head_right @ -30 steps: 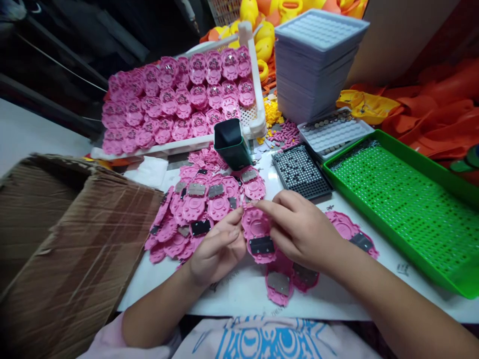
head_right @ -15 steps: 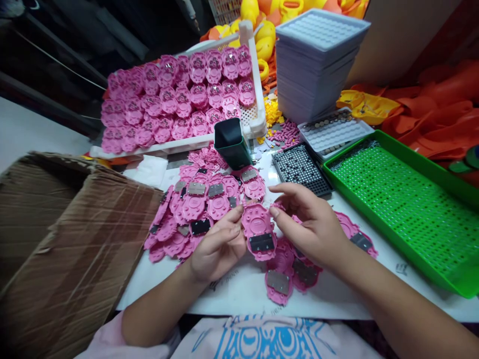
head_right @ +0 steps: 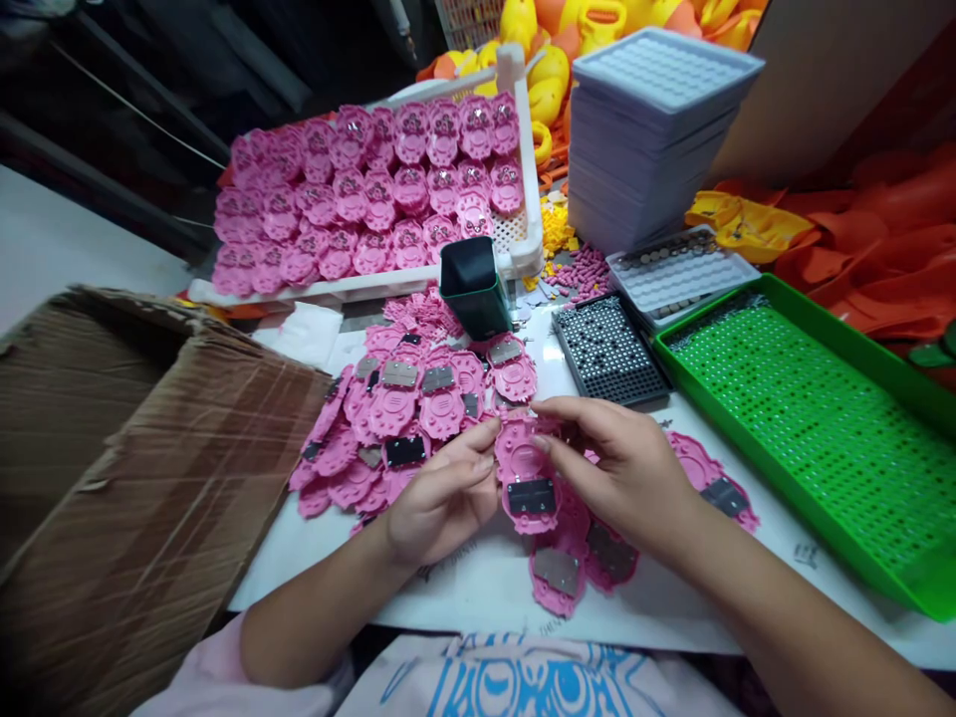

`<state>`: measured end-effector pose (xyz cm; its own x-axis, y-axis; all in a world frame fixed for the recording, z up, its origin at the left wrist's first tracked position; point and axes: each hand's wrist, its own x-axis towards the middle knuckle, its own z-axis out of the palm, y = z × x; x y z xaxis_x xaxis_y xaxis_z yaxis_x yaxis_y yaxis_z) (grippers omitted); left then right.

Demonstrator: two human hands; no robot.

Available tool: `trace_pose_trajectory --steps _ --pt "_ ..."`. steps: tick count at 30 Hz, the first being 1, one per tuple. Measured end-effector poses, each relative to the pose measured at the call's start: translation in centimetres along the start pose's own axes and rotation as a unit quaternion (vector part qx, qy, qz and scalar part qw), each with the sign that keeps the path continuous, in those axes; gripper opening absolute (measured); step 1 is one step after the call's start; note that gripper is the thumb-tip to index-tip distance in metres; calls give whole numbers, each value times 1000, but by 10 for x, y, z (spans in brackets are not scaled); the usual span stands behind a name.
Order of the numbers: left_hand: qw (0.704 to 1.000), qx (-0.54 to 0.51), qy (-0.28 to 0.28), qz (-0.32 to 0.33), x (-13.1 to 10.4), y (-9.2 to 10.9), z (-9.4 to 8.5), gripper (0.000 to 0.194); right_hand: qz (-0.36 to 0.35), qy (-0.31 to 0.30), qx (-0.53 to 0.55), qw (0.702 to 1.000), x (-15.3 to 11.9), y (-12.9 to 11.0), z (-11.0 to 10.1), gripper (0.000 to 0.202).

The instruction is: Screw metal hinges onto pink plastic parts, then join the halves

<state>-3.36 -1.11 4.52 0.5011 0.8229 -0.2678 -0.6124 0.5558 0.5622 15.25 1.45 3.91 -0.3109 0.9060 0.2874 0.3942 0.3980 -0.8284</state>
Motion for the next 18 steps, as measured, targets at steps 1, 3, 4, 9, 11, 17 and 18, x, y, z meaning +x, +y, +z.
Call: trace_pose_trajectory --steps 1,3,4,9,11,17,18 --pt "1000 1 -3 -2 0 0 0 32 -30 2 -26 999 1 0 0 23" --pt "1000 0 -8 -4 0 0 0 29 -108 4 -74 991 2 -1 0 19" --pt "1000 -1 -12 -5 0 0 1 28 -143 4 -93 985 3 -1 0 17" --pt "1000 -4 -29 -9 0 -2 1 35 -187 6 -138 973 3 2 3 16" --pt "999 -4 -32 -15 0 -2 1 36 -180 0 -136 974 3 3 4 18" --pt "1000 10 -17 -11 -1 -2 4 37 -158 -30 -119 980 3 5 5 23" --pt "1000 17 -10 -9 0 -2 4 36 -154 -32 -115 981 2 5 5 24"
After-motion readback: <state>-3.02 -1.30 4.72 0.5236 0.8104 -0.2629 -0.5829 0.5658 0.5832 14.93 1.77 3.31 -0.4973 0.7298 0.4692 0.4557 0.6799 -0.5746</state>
